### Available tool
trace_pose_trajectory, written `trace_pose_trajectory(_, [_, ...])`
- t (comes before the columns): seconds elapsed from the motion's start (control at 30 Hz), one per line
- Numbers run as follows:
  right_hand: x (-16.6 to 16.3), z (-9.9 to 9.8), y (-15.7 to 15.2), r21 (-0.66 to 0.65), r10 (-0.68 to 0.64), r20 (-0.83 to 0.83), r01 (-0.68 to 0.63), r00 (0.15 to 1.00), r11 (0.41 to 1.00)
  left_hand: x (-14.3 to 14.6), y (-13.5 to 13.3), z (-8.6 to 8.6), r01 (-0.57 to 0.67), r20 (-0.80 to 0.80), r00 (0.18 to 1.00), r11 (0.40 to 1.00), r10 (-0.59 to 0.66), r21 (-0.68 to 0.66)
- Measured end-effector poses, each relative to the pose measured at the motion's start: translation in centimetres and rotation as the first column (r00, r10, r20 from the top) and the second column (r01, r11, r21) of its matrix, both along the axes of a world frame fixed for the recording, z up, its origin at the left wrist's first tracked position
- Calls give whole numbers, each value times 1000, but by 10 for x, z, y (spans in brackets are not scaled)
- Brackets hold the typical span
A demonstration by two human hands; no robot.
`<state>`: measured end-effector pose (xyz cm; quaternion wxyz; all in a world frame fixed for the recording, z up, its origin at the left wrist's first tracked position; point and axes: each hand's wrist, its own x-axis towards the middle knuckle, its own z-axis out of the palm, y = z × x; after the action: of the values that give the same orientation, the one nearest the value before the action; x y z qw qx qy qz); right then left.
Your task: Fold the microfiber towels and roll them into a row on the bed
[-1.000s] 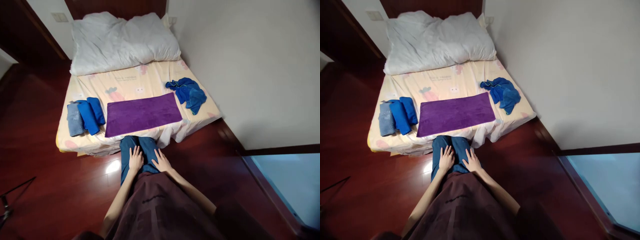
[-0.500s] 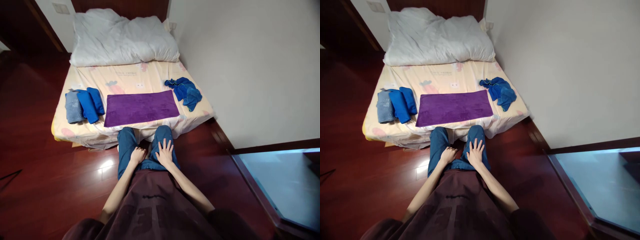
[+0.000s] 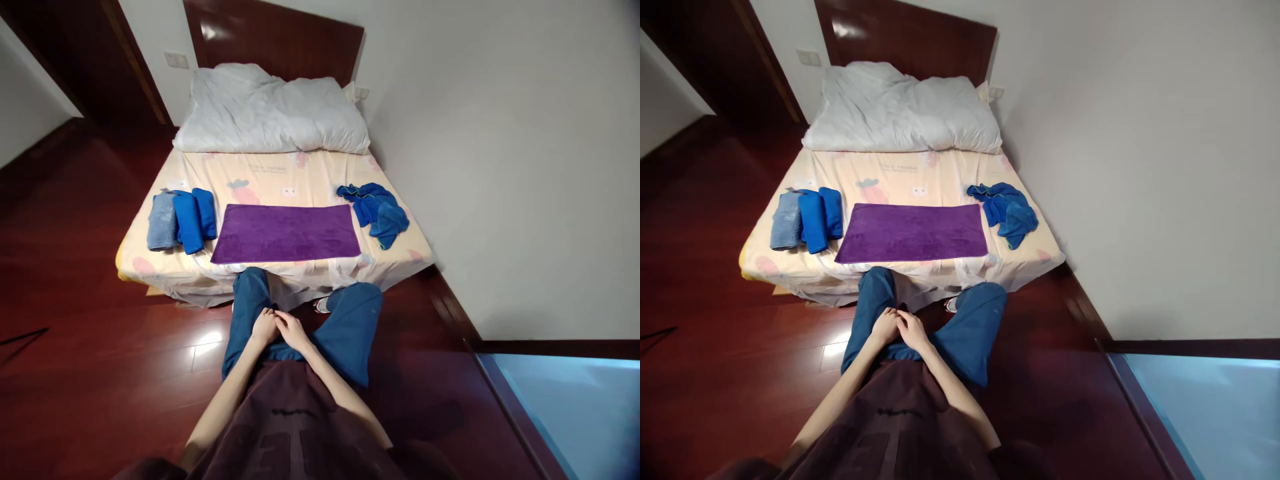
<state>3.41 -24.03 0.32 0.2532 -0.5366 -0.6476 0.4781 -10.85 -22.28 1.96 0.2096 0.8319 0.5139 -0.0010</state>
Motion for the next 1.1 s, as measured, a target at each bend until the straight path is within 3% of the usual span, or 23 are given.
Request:
trace_pose_trajectory(0.1, [14, -16, 13, -147, -176, -230, 145, 957, 978, 1, -5, 2, 4, -69, 998, 1000, -5, -19])
trace_pose_trajectory(0.27, [17, -29, 40, -275, -396, -372, 308, 839, 911, 2, -15, -1, 20, -153, 988, 996, -33, -86])
trace_pose_trajectory(0.47, [10, -27, 70, -340, -467, -502, 331, 728, 881, -7, -26, -6, -30, -200, 980, 986, -4, -167])
trace_pose_trajectory(0.73, [13, -20, 110, -497, -624, -570, 382, 534, 780, -29, -28, 2, -153, -243, 963, 975, 112, -159])
trace_pose_trajectory(0.93, [6, -23, 129, -493, -622, -586, 381, 520, 782, -29, -27, 17, -119, -289, 955, 977, 63, -179])
trace_pose_trajectory(1.1, [1, -29, 132, -467, -596, -586, 373, 549, 802, -24, -25, 16, -105, -258, 965, 970, 47, -219])
